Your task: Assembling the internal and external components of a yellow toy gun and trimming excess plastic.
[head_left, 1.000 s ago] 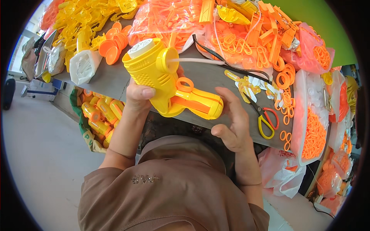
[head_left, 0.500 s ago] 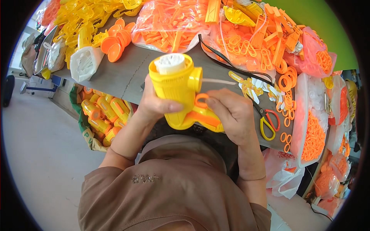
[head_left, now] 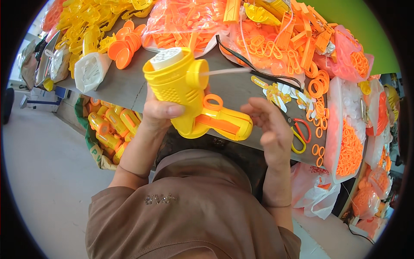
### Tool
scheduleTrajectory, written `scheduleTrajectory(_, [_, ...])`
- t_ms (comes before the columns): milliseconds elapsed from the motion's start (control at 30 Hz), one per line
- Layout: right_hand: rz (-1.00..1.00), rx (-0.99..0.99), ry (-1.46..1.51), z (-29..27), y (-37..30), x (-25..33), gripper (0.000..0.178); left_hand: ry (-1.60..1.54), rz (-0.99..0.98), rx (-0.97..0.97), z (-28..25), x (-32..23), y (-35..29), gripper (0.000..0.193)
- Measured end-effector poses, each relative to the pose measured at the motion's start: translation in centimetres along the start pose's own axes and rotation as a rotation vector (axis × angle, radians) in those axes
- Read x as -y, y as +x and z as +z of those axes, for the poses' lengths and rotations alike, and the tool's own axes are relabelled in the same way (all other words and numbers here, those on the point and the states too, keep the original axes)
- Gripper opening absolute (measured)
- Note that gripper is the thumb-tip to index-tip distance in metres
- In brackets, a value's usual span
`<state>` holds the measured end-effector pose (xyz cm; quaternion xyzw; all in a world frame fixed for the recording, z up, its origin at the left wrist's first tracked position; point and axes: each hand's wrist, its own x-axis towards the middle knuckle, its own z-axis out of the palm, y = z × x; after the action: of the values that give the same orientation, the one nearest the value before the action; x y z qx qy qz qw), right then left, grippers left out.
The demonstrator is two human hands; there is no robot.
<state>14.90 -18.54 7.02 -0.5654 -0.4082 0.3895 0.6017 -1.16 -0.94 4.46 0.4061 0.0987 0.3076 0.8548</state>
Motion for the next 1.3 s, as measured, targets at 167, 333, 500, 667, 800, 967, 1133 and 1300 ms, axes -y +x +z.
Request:
scheduleTrajectory(167, [-0.240, 0.017, -0.101, 1.5, -1.4, -2.4, 0.082, 0.053, 0.047, -0.012, 0.4, 0.1, -0.1, 0.094])
scheduleTrajectory(333, [-0.443, -0.087, -0.274, 2.8, -0.9, -2.5, 0.063, -0.120, 0.062, 0.066, 1.0, 0.7, -0.3, 0.089])
scheduleTrajectory(500, [-0.599, -0.151, -0.354, 2.5, -0.4, -3.1, 0.064, -0.133, 0.009, 0.001, 1.4, 1.0, -0.7, 0.094])
scheduleTrajectory(667, [-0.400, -0.185, 0.014, 2.8, -0.2, -3.6, 0.062, 0.004, 0.081, 0.021, 2.2, 1.0, -0.7, 0.095])
scheduleTrajectory(800, [-0.624, -0.221, -0.411, 3.8, -0.7, -2.3, 0.060, -0.301, -0.047, 0.051, 1.0, 1.7, 0.2, 0.090])
scheduleTrajectory(967, [-0.396, -0.253, -0.033, 2.5, -0.6, -4.8, 0.058, -0.035, 0.031, -0.085, 1.9, 2.2, -1.1, 0.088])
scheduleTrajectory(1133, [-0.333, -0.161, -0.205, 3.7, -1.6, -4.0, 0.062, -0.087, -0.025, -0.057, 0.8, 2.0, -0.9, 0.079])
scheduleTrajectory(1300, [-0.089, -0.081, -0.147, 1.8, -1.7, -4.2, 0.068, -0.102, -0.113, -0.106, -0.4, 2.0, -1.0, 0.081])
